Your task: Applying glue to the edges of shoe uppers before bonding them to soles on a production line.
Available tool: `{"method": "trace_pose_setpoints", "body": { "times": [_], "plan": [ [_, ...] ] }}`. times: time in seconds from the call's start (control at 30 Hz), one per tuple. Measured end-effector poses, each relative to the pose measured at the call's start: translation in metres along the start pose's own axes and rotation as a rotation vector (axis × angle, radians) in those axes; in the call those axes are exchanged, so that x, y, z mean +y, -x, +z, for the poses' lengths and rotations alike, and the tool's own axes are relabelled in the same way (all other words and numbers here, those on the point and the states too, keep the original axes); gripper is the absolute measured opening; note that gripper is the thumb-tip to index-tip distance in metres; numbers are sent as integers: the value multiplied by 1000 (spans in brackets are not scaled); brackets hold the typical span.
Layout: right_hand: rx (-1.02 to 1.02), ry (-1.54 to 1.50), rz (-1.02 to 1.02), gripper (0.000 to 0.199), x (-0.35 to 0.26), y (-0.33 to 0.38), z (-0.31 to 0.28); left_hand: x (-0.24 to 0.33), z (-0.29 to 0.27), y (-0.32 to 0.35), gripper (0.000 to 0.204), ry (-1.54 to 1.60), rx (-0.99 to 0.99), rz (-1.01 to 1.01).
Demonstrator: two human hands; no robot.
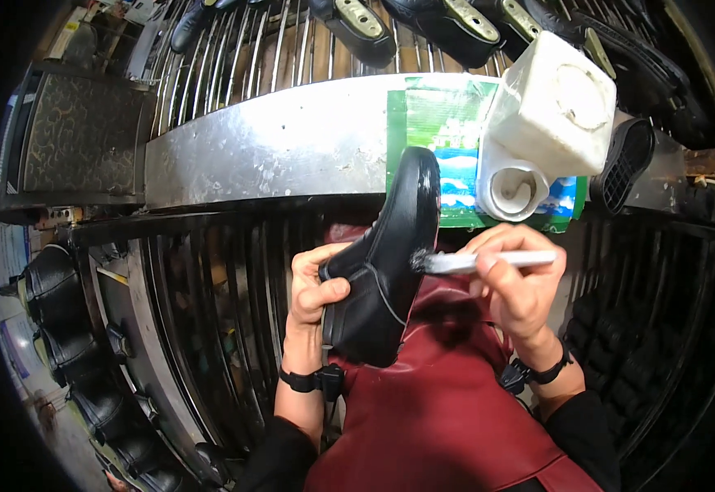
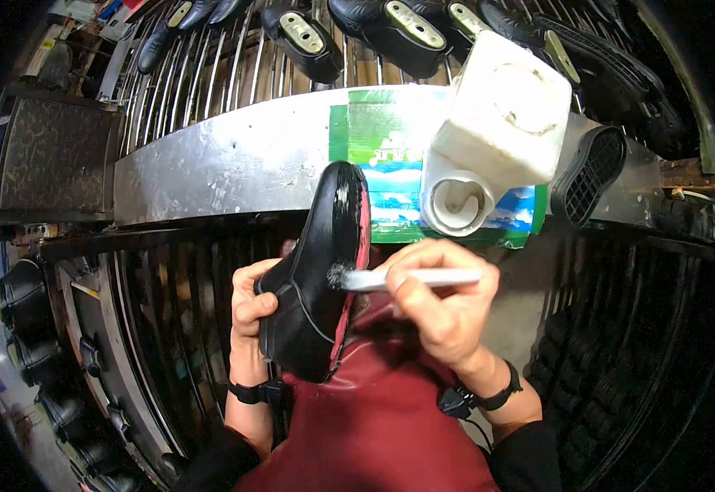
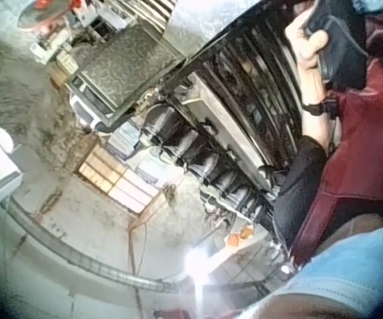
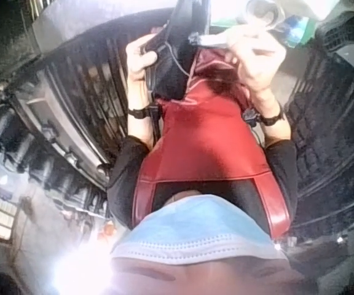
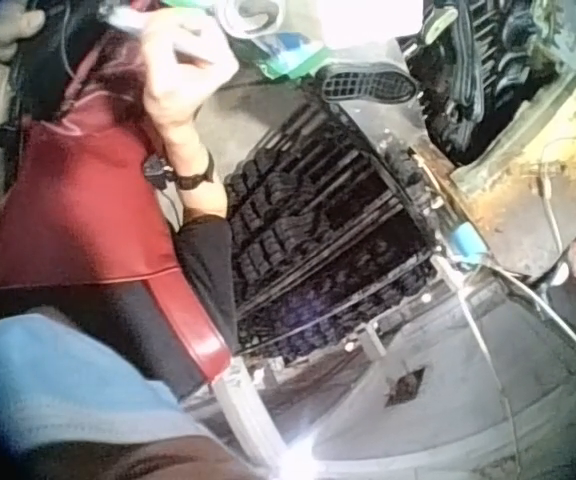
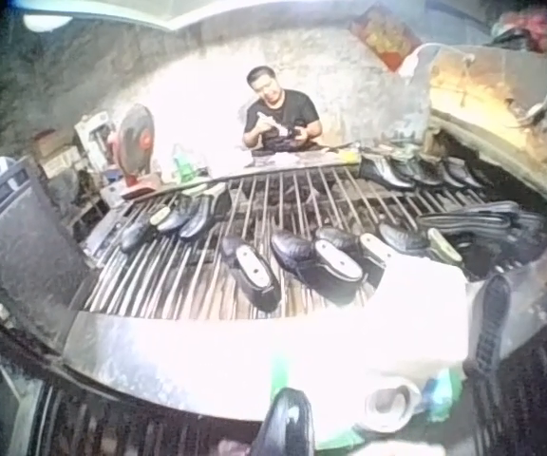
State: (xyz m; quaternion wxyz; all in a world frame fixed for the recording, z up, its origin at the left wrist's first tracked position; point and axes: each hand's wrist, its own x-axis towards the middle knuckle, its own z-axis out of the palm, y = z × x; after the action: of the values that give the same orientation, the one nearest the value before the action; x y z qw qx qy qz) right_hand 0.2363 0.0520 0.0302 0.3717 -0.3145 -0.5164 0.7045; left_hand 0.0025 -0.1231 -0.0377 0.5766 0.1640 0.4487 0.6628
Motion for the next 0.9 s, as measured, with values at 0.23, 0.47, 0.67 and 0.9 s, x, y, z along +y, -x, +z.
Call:
{"method": "trace_pose_setpoints", "body": {
  "times": [0.23,0.47,0.67,0.9],
  "plan": [
    [-149,188,-168,9,3,41,21,-14,-12,-7,52,75,26,4],
    [-328,252,-339,11,-24,40,24,6,1,-16,39,-12,22,59],
    [-327,406,-370,16,-38,37,25,15,22,-25,39,48,96,113],
    [-379,446,-483,27,-57,20,23,17,39,-30,43,402,60,10]
  ]
}}
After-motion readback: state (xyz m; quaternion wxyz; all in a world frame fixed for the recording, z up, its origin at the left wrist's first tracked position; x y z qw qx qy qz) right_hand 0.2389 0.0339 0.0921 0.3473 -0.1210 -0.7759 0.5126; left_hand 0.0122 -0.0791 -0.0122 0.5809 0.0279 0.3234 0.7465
